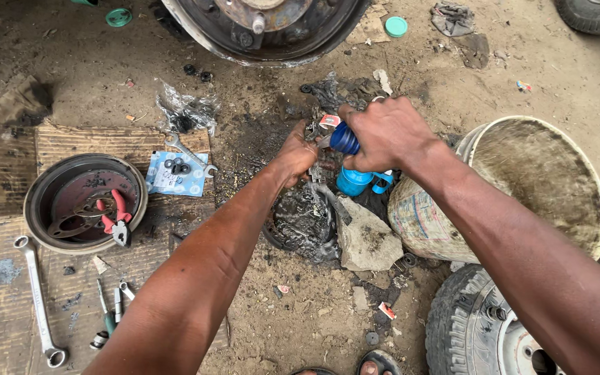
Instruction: The person handles a brake shoe and related hardware by hand and using a metal strip to scrape and clean the parts.
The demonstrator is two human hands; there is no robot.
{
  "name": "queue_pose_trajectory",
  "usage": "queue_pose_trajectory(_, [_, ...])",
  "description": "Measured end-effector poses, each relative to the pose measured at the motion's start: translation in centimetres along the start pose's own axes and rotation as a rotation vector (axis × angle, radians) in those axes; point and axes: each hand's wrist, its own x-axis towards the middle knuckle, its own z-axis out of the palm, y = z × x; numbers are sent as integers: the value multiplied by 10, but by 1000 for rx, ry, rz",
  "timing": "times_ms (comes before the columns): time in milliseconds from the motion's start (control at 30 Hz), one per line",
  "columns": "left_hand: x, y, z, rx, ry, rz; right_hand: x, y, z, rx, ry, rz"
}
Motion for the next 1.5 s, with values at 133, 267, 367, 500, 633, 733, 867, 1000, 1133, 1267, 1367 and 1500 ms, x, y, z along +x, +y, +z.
queue_pose_trajectory(133, [-3, -4, 6, -11, 122, 124, 1, -8, -11, -65, -28, -12])
queue_pose_trajectory(267, [-12, -3, 6, -140, 258, -97, 5, -22, -19, -82, -110, -24])
queue_pose_trajectory(367, [-9, -8, 4, -715, -67, -95, 7, -28, -20, -189, -115, -78])
queue_pose_trajectory(500, [-6, -20, 8, -649, -257, -145, 12, -27, -18, -145, -107, -25])
queue_pose_trajectory(633, [-3, -23, 17, -293, 79, -85, 10, -32, -11, -182, -134, -35])
queue_pose_trajectory(733, [-1, -19, 13, -217, 200, -117, 6, -34, -8, -95, -94, -35])
queue_pose_trajectory(867, [1, -16, 0, -260, -161, -151, 8, -23, -1, 103, -112, 58])
queue_pose_trajectory(1000, [-11, -6, -12, -57, -161, -19, 11, -6, 21, 304, -90, 187])
queue_pose_trajectory(1133, [-3, -11, -19, -31, 36, -36, 14, 0, 41, 440, 27, 210])
queue_pose_trajectory(1267, [0, -27, -29, 154, 159, 33, 15, -3, 47, 405, 63, 221])
queue_pose_trajectory(1367, [-7, -40, -40, -10, 91, -111, 19, -10, 48, 439, 2, 214])
queue_pose_trajectory(1500, [7, -65, -59, -330, -120, -188, 24, -17, 53, 483, -97, 246])
